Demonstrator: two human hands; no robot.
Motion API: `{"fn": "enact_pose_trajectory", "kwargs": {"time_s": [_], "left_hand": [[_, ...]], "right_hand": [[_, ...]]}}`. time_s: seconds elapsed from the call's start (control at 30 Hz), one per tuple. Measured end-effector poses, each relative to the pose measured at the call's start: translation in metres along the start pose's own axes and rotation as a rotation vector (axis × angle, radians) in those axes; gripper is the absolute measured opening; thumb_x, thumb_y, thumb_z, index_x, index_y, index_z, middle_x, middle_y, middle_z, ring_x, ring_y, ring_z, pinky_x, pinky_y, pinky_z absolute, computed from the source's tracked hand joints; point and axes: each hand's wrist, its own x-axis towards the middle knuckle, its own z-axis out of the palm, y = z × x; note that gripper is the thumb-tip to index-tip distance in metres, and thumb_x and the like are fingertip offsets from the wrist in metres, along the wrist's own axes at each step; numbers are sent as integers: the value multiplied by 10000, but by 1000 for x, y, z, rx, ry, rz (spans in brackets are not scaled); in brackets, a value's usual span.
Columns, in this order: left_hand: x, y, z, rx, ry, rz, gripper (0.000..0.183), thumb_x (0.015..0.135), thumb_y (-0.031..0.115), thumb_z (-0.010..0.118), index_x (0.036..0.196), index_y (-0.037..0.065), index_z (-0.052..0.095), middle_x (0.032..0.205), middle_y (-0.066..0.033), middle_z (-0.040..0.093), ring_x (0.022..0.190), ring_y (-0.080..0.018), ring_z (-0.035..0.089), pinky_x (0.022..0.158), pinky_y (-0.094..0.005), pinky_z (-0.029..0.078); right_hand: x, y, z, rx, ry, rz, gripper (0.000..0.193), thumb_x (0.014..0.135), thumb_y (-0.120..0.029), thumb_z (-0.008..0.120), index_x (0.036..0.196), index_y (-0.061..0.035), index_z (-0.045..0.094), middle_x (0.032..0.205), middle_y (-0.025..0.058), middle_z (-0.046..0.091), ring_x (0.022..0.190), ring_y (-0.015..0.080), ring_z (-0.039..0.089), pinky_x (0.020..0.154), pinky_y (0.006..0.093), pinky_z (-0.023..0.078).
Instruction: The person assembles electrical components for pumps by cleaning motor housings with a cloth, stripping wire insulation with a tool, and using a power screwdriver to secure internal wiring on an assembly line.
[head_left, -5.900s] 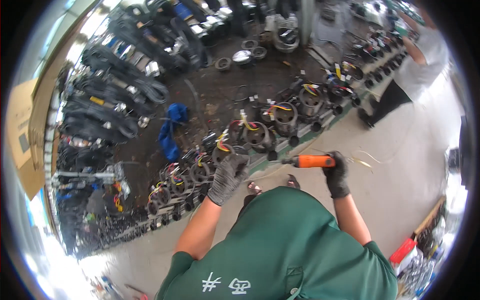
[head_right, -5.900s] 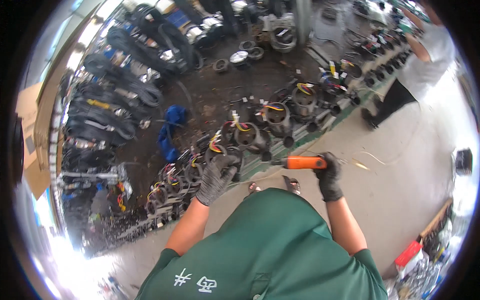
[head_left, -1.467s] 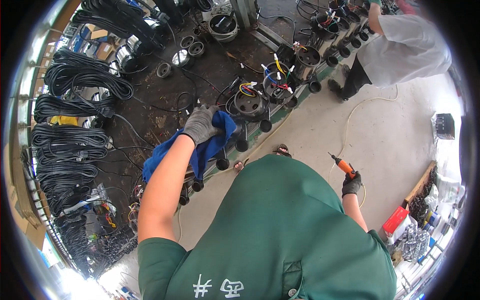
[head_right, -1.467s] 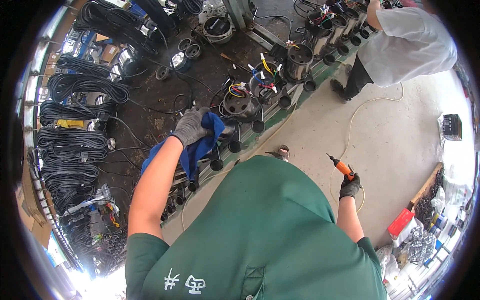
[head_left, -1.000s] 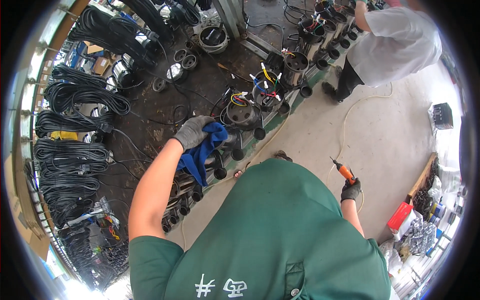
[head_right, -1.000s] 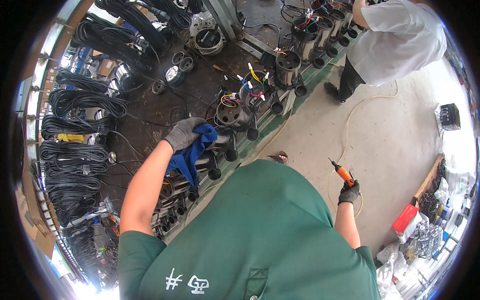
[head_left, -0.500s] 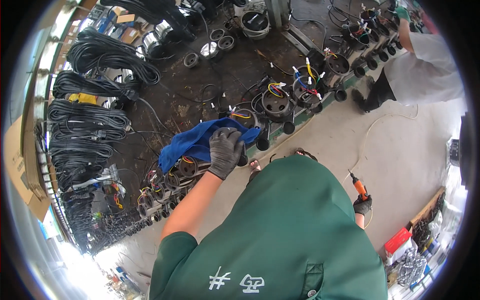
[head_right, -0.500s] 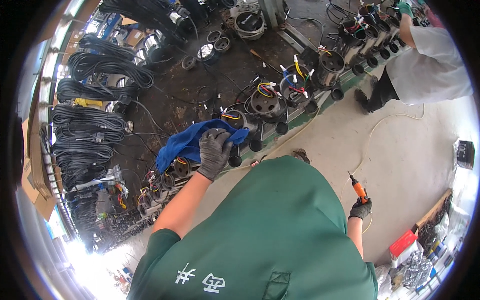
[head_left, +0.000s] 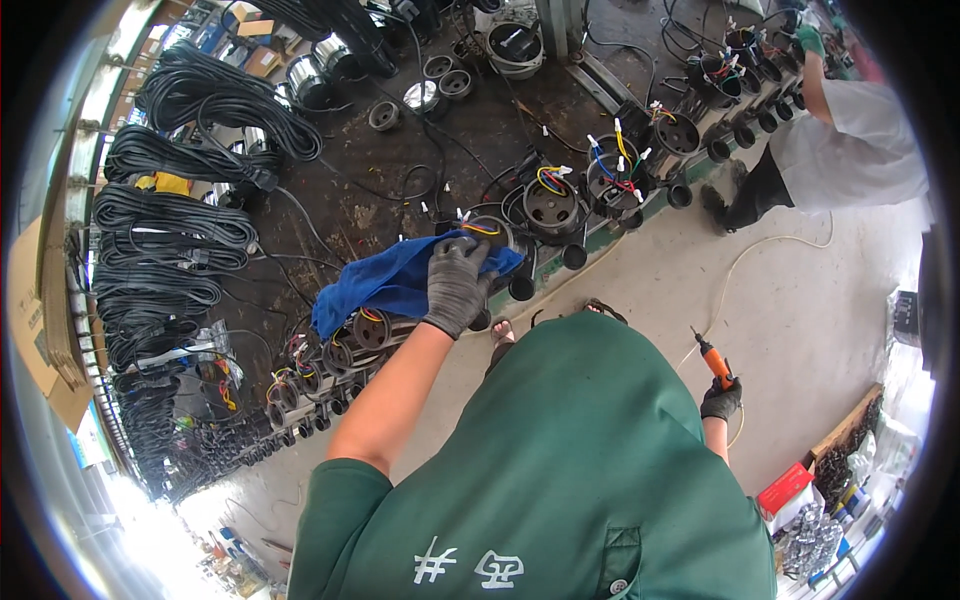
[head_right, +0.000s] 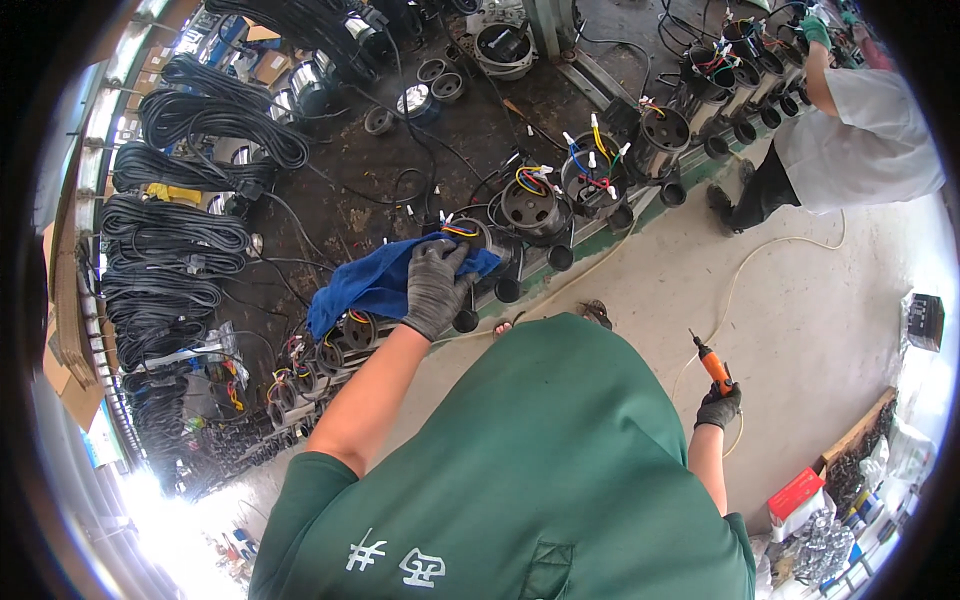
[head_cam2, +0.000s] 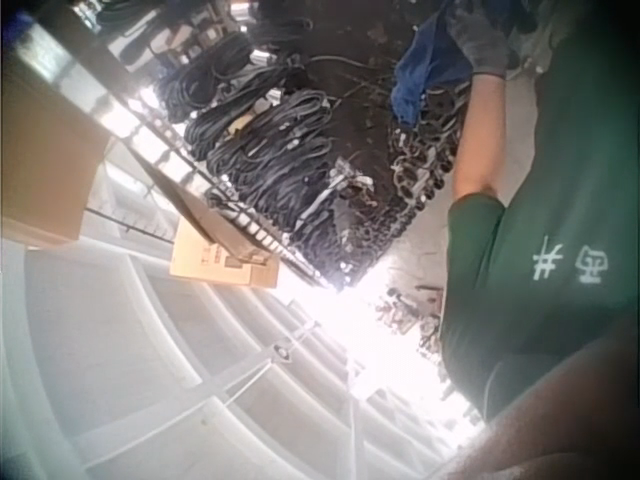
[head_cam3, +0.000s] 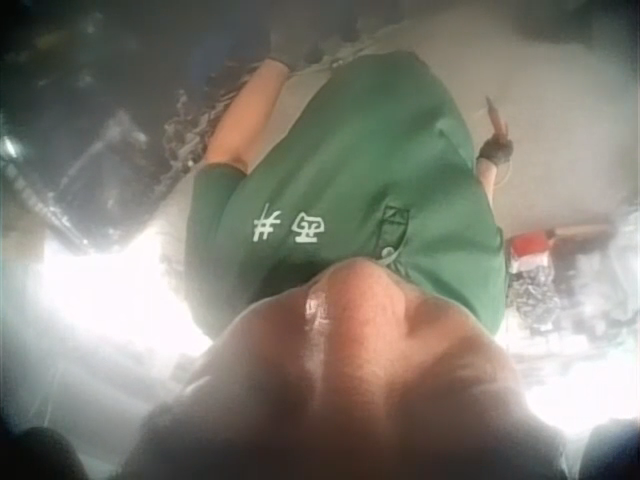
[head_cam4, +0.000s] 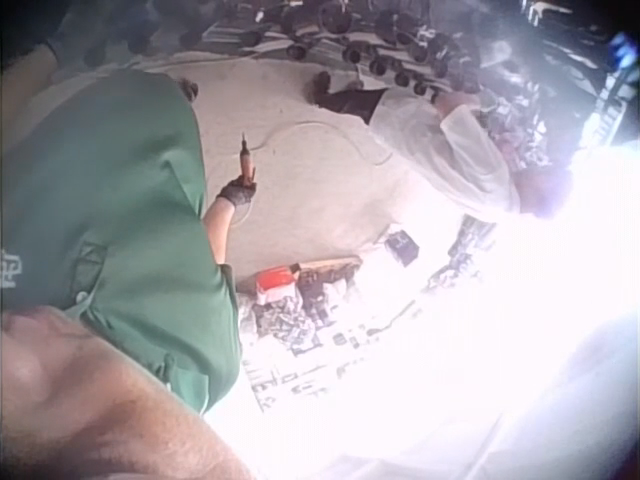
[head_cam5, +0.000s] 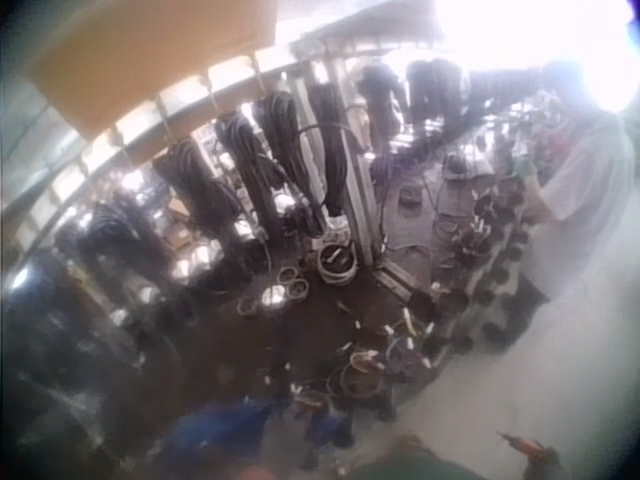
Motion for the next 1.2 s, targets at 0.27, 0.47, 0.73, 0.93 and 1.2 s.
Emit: {"fn": "enact_pose_trajectory", "kwargs": {"time_s": [0.27,0.47,0.73,0.93,1.2], "left_hand": [[-1,-31,8,-188,-3,96,308,770,217,761,1052,93,746,1102,-80,699,1118,-310,562,1026,-432,416],[-5,-14,19,-366,138,-117,223,811,165,729,1014,71,732,1071,-126,700,1089,-339,579,983,-456,438],[0,33,43,-160,314,-252,309,914,229,593,1158,46,644,1311,-175,609,1316,-423,457,1098,-556,332],[-13,32,22,-14,182,-60,420,883,230,632,1264,55,642,1361,-168,578,1359,-451,396,1134,-542,312],[-3,8,11,-25,88,-33,262,790,235,748,1001,82,728,1006,-111,701,1116,-293,588,1091,-467,344]], "right_hand": [[35,9,-36,7,-31,28,316,965,-350,576,1026,-54,668,928,81,689,692,177,599,640,249,498],[14,4,-29,35,-39,39,320,966,-358,575,999,-56,675,796,58,652,626,156,592,608,226,492],[-5,-6,-4,49,26,43,304,936,-392,606,936,-97,679,715,15,621,541,132,543,502,222,433],[0,-6,-10,12,2,42,283,918,-375,650,886,-95,631,721,39,590,579,157,567,553,229,492],[1,-12,1,-31,3,50,338,935,-384,609,990,-64,705,690,10,565,537,145,519,524,226,460]]}}
